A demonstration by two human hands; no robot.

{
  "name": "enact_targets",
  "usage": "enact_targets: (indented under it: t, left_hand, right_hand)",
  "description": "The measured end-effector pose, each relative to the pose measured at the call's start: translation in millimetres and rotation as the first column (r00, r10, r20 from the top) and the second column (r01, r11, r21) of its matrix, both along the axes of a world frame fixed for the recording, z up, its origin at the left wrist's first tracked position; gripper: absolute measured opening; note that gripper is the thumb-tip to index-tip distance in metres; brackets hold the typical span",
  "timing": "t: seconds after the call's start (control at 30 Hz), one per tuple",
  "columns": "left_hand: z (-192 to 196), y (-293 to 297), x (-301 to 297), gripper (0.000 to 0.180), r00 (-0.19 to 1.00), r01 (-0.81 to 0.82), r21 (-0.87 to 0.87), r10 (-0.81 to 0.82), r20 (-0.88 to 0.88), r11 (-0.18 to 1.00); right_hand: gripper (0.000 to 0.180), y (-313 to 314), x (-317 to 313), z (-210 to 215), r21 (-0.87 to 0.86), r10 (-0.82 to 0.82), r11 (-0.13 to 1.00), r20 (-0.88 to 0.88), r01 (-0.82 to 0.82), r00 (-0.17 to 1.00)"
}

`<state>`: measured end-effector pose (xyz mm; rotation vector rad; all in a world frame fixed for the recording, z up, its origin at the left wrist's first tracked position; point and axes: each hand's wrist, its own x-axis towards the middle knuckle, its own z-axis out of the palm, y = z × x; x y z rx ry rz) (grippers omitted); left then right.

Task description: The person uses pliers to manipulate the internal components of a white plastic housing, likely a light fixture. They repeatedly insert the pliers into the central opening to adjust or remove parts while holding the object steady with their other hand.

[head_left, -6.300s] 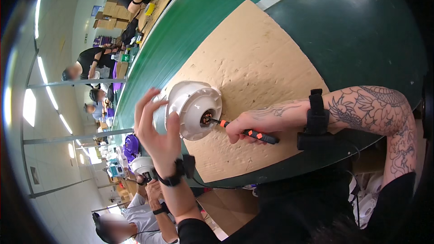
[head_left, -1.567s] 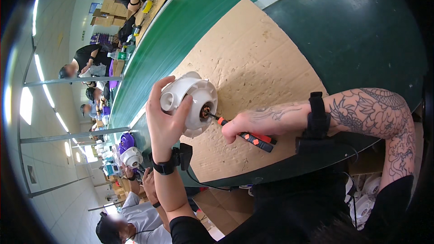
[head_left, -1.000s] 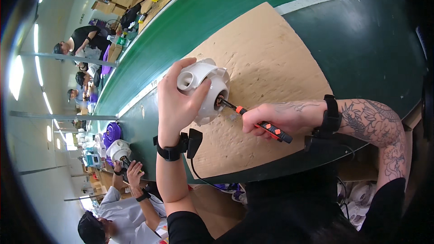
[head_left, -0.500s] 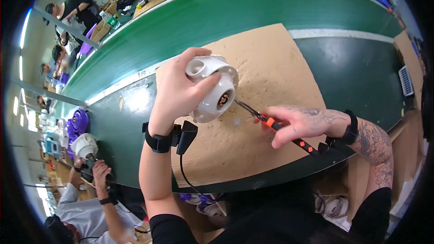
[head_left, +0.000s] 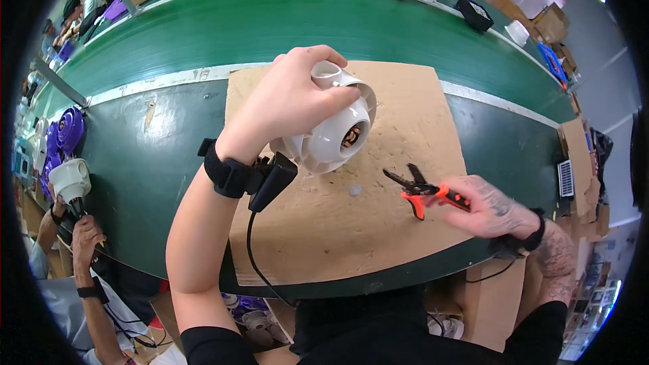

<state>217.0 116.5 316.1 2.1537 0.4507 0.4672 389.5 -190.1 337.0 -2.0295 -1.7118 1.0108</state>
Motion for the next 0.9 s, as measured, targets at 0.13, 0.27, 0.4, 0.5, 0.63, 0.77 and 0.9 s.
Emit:
enact_targets:
  t: [0.13, 0.27, 0.4, 0.5, 0.63, 0.77, 0.9]
  left_hand:
    - [2, 7, -3, 0.053, 0.999, 0.005, -0.078, -0.008, -0.033, 0.997]
    - [1, 7, -5, 0.052, 0.999, 0.031, -0.07, -0.032, -0.011, 0.997]
    - [-7, 4, 1, 0.053, 0.988, 0.066, -0.063, -0.056, 0.147, 0.996]
    - [-18, 2, 8, 0.053, 0.976, 0.076, -0.138, -0.046, 0.214, 0.988]
    - [-23, -8, 15, 0.053, 0.956, 0.08, -0.18, -0.024, 0.292, 0.981]
    - [-20, -20, 18, 0.05, 0.956, 0.025, -0.233, 0.044, 0.288, 0.972]
    - [-16, -28, 19, 0.05, 0.966, -0.003, -0.209, 0.056, 0.251, 0.978]
  right_hand:
    - [0.038, 10, -30, -64, 0.085, -0.182, 0.972, -0.322, 0.22, 0.929]
    - [0.04, 14, -25, -58, -0.021, -0.085, 0.996, -0.175, 0.083, 0.981]
    - [0.046, 17, -25, -37, 0.046, -0.118, 0.99, -0.257, 0.134, 0.959]
    - [0.05, 14, -26, -30, 0.025, -0.228, 0.966, -0.389, 0.258, 0.892]
    - [0.047, 13, -8, -19, -0.101, -0.26, 0.965, -0.252, 0.242, 0.932]
    - [0.053, 17, -5, -14, -0.167, -0.242, 0.964, -0.229, 0.207, 0.943]
    - [0.064, 22, 0, -18, -0.208, -0.228, 0.961, -0.236, 0.18, 0.945]
